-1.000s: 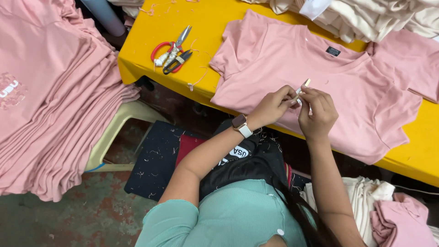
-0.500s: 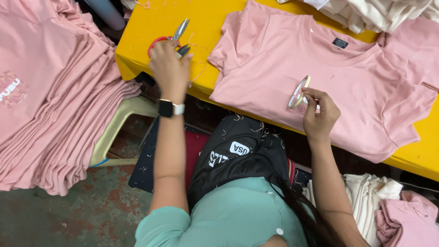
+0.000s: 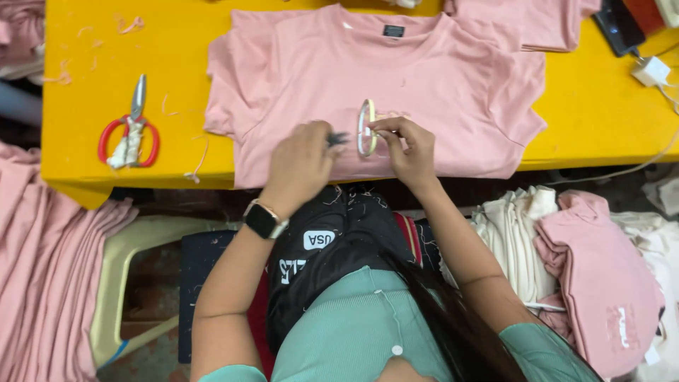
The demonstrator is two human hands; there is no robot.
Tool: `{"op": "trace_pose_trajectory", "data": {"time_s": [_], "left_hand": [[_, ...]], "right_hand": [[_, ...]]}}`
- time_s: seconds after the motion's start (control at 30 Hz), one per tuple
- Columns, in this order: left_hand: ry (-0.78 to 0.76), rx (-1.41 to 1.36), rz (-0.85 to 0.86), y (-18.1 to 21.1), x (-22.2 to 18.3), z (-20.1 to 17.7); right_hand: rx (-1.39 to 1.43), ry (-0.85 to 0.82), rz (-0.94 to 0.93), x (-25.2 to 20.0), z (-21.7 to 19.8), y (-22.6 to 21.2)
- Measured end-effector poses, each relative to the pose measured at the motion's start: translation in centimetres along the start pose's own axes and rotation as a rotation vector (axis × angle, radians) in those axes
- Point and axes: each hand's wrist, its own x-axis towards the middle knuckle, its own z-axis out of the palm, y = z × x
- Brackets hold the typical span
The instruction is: Inspecting pink t-shirts, trimming loose threads with scissors, and folding them on a work table in a garment factory.
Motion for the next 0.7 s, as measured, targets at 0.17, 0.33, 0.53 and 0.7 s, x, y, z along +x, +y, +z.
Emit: {"op": "trace_pose_trajectory", "data": {"time_s": [0.17,0.33,0.53,0.7], "left_hand": [[-0.005,0.220,0.250,1.7,1.1,3.3],[0.085,0.317,0.315,2.1,1.4,2.9],[0.120,0.339,0.364,2.4,1.8,2.8],[0.119,0.360,0.394,2.6,1.9,2.5]], "right_hand": [[0.000,0.004,0.027,0.0,-0.1,-0.7],[0.036,0.000,0.016,-0.2,-0.1,-0.3],[-0.019,-0.017,-0.015,0.0,0.3,-1.2],[-0.023,0.009,-0.016,-0.5,0.5,-0.4]]}}
